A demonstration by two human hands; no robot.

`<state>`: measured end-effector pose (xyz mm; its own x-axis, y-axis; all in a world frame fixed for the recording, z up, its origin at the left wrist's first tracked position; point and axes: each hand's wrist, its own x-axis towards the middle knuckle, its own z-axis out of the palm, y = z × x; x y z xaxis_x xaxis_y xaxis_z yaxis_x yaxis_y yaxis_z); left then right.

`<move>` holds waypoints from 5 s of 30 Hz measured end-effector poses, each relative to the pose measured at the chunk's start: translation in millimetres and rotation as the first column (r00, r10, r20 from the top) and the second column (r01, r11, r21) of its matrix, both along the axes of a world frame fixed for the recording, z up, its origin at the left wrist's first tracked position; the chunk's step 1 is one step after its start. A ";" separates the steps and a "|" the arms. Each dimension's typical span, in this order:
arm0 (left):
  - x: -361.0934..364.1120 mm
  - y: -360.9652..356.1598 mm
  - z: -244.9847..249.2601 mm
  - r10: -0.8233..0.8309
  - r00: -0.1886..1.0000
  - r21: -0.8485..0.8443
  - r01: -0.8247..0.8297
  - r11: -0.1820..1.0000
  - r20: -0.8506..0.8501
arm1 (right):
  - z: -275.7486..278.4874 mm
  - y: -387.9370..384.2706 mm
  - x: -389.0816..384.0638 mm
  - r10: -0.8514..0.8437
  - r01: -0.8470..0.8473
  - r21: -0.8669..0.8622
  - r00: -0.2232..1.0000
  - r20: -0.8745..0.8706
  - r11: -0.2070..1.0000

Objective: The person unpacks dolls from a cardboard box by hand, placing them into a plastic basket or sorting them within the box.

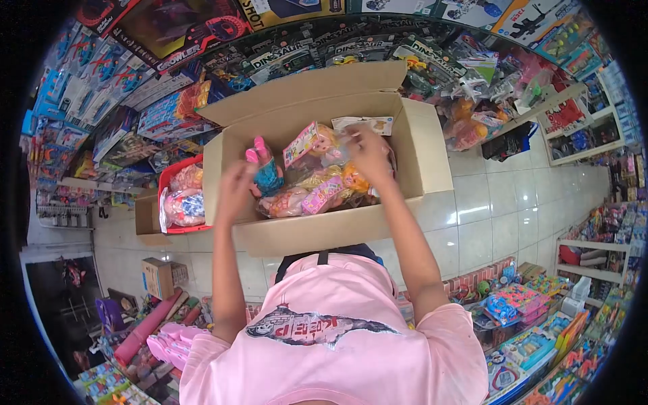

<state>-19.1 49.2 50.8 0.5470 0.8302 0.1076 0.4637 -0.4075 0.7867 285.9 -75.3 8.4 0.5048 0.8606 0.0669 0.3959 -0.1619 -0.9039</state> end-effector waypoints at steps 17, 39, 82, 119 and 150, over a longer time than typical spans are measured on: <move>57.5 -24.6 -13.0 -0.321 0.947 -0.173 0.319 0.932 0.021 | -62.5 3.5 -21.0 0.155 -0.088 -0.294 0.965 0.211 0.952; 16.5 12.6 11.6 0.392 0.509 -0.602 0.354 0.715 0.766 | 15.5 6.2 -59.3 0.275 -0.218 0.223 0.923 -0.270 0.950; -42.5 34.8 -27.8 -0.180 0.898 -0.390 0.346 0.854 0.402 | 43.3 -75.4 -104.5 -0.596 0.624 0.148 0.779 -0.196 0.767; -203.5 -118.5 -38.1 -0.620 0.661 -0.604 0.715 0.352 0.423 | -2.5 -330.2 -546.8 -0.206 0.966 0.149 0.105 -0.973 -0.211; -439.5 69.7 -67.1 -0.459 0.699 -0.729 0.131 -0.672 0.548 | 32.6 -80.1 -899.8 -0.344 0.841 0.288 0.131 -0.930 -0.458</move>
<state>-458.7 118.9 -16.4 0.5666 -0.7464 -0.3491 0.8239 0.5184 0.2288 -613.9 -155.4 41.0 0.7548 -0.6228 -0.2062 0.3905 0.6790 -0.6216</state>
